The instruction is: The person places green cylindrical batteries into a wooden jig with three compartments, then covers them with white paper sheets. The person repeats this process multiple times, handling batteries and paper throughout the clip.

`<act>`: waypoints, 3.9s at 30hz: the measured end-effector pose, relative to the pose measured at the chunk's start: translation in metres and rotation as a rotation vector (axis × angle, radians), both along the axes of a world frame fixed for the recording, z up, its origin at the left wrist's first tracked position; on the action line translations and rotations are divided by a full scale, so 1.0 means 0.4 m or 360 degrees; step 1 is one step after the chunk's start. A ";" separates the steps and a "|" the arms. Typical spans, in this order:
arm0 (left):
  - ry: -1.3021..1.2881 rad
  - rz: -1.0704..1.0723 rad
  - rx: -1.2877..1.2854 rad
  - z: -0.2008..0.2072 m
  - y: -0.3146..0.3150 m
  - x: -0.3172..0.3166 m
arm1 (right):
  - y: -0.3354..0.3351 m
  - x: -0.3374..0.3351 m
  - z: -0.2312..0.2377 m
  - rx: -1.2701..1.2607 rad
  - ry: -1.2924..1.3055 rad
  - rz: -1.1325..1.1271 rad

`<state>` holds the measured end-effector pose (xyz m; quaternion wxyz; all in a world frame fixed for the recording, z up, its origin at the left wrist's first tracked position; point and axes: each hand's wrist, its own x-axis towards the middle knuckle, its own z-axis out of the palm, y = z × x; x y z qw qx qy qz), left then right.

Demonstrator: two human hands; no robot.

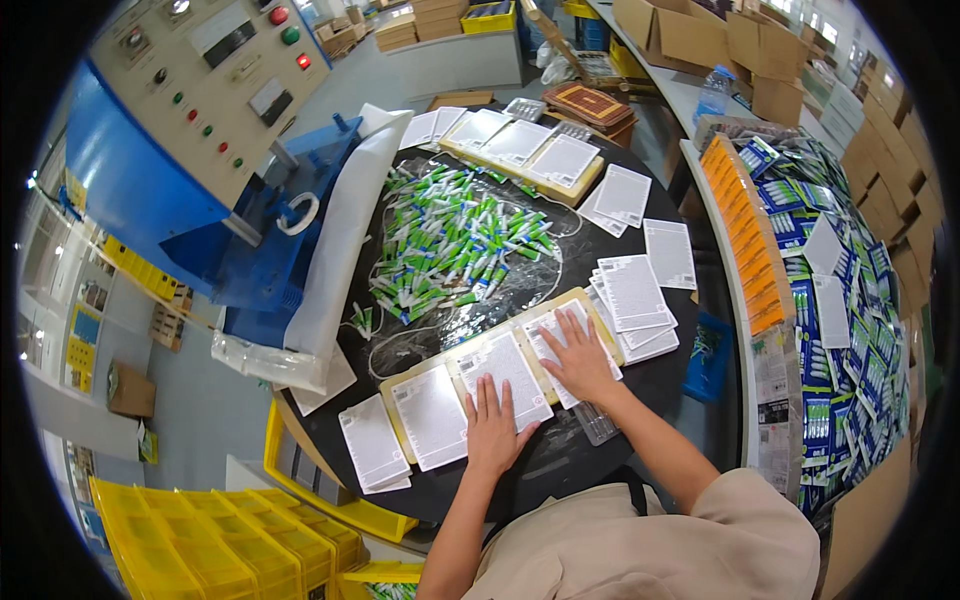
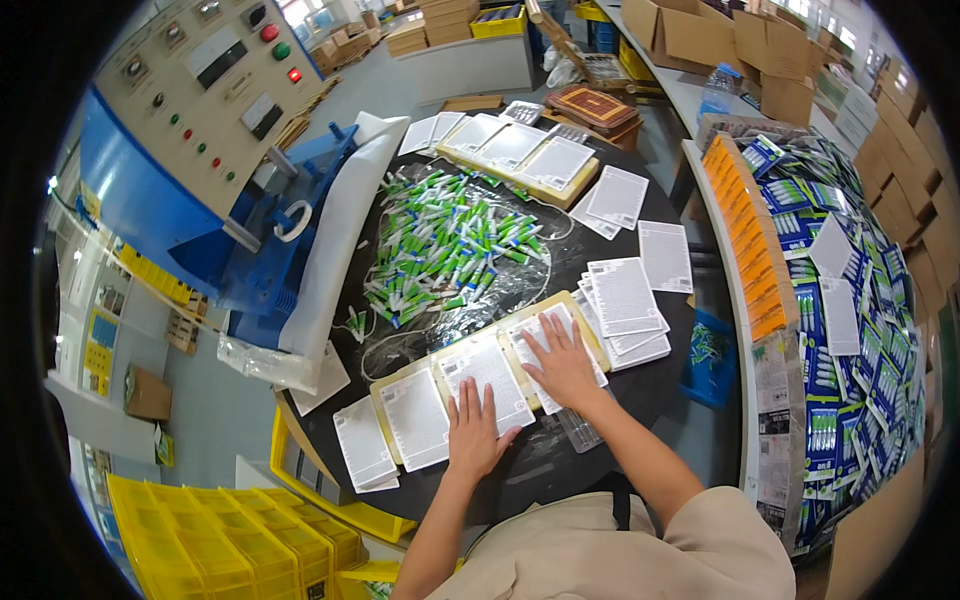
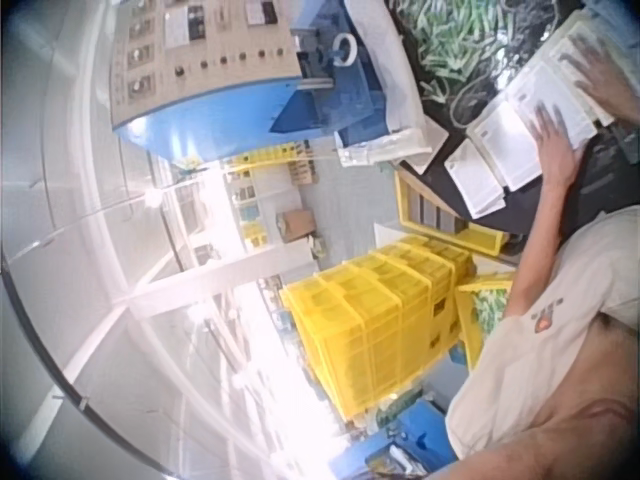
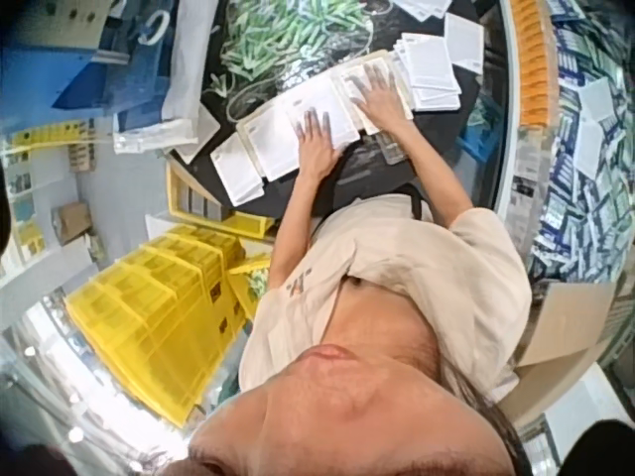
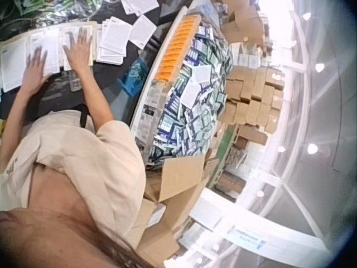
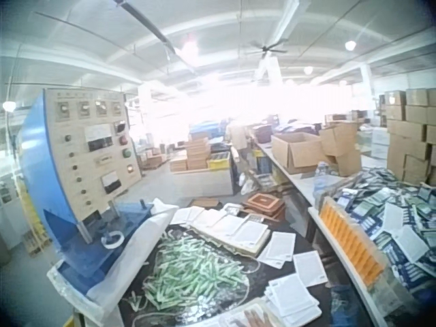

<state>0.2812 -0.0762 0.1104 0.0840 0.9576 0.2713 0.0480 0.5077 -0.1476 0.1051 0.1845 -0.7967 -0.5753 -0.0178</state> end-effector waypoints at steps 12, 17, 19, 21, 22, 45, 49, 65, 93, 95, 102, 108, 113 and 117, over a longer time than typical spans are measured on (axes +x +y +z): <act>-0.0120 0.0055 -0.0100 0.095 0.072 -0.018 | -0.017 0.099 0.052 0.0560 -0.0104 -0.0193; -0.0997 0.0624 -0.0234 0.088 0.114 -0.193 | -0.274 0.492 -0.131 0.0936 -0.0012 -0.1732; -0.1452 0.0945 -0.0619 0.035 0.081 -0.305 | -0.366 0.607 -0.281 0.0543 0.0992 -0.2356; -0.1197 0.1157 -0.0244 -0.019 0.056 -0.411 | -0.383 0.623 -0.426 0.1409 0.2544 -0.2222; -0.1523 0.1347 -0.0473 -0.050 0.039 -0.448 | -0.384 0.615 -0.465 0.1302 0.1983 -0.2193; -0.2597 0.2820 -0.2658 -0.402 -0.254 -0.649 | -0.388 0.006 0.148 0.0576 0.1831 -0.0599; -0.2793 0.2494 -0.3006 -0.377 -0.257 -0.596 | -0.325 0.114 0.179 0.0304 0.0259 -0.0407; -0.3168 0.2114 -0.2495 -0.268 0.303 -0.841 | -0.091 -0.231 0.121 0.0085 -0.0754 0.0670; -0.2229 0.2578 -0.1054 -0.195 -0.106 -0.658 | -0.147 -0.106 0.216 0.0108 -0.0458 0.0249; -0.2082 0.2419 -0.0737 -0.135 -0.133 -0.607 | -0.201 -0.107 0.149 -0.0073 -0.0631 0.0231; -0.1153 0.0669 -0.0373 0.036 -0.207 -0.395 | -0.215 -0.157 0.031 -0.0059 -0.0524 0.0175; -0.0395 -0.0063 -0.0130 0.062 -0.192 -0.299 | -0.166 -0.134 0.121 -0.0248 -0.0750 0.0407; -0.0209 -0.0267 -0.0133 0.083 -0.154 -0.257 | -0.169 -0.048 0.177 -0.0229 -0.0534 0.0355; -0.0380 -0.0659 -0.0291 0.077 -0.219 -0.167 | -0.221 -0.130 0.118 -0.0334 -0.0944 0.0431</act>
